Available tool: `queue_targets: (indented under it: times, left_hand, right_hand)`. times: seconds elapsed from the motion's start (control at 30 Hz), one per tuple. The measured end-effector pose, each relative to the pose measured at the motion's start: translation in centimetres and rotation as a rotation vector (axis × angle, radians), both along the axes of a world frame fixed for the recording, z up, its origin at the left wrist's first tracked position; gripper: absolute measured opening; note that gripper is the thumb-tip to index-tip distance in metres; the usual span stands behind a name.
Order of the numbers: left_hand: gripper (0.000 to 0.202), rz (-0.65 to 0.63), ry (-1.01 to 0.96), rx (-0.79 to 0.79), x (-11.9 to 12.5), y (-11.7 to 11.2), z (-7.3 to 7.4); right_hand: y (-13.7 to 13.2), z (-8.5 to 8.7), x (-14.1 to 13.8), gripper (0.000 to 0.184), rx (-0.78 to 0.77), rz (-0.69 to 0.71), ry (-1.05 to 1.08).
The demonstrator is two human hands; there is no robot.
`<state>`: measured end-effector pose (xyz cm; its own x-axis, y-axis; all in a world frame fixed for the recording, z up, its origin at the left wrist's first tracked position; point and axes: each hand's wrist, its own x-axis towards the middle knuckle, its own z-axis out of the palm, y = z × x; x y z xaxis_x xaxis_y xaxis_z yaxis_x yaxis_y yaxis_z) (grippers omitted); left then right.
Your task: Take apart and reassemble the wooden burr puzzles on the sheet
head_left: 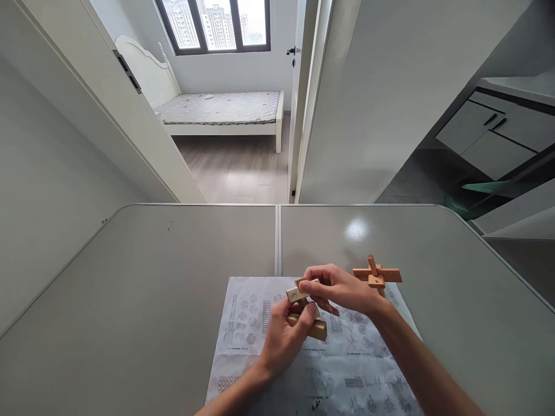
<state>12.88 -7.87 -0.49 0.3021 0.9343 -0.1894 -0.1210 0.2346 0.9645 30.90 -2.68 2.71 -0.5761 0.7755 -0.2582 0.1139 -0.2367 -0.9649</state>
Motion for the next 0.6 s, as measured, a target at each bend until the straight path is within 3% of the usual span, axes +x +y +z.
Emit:
queue_targets:
  times: [0.13, 0.27, 0.33, 0.43, 0.6]
  left_hand:
    - [0.054, 0.063, -0.082, -0.132, 0.0, 0.4, -0.1]
    - [0.057, 0.109, -0.145, -0.207, 0.1, 0.6, 0.1]
    - [0.056, 0.125, -0.160, -0.203, 0.1, 0.6, 0.1]
    - [0.055, 0.126, -0.152, -0.166, 0.2, 0.5, 0.0]
    - [0.056, 0.126, -0.084, -0.091, 0.2, 0.3, -0.1]
  right_hand:
    - [0.1, 0.1, 0.3, 0.053, 0.050, -0.025, -0.020]
    - [-0.1, 1.5, 1.4, 0.054, 0.084, -0.059, -0.210]
    - [-0.5, 2.6, 1.5, 0.050, 0.086, 0.012, -0.335]
    - [-1.3, 3.9, 1.0, 0.043, 0.091, 0.160, -0.355]
    - [-2.3, 5.0, 0.1, 0.032, 0.141, 0.174, -0.445]
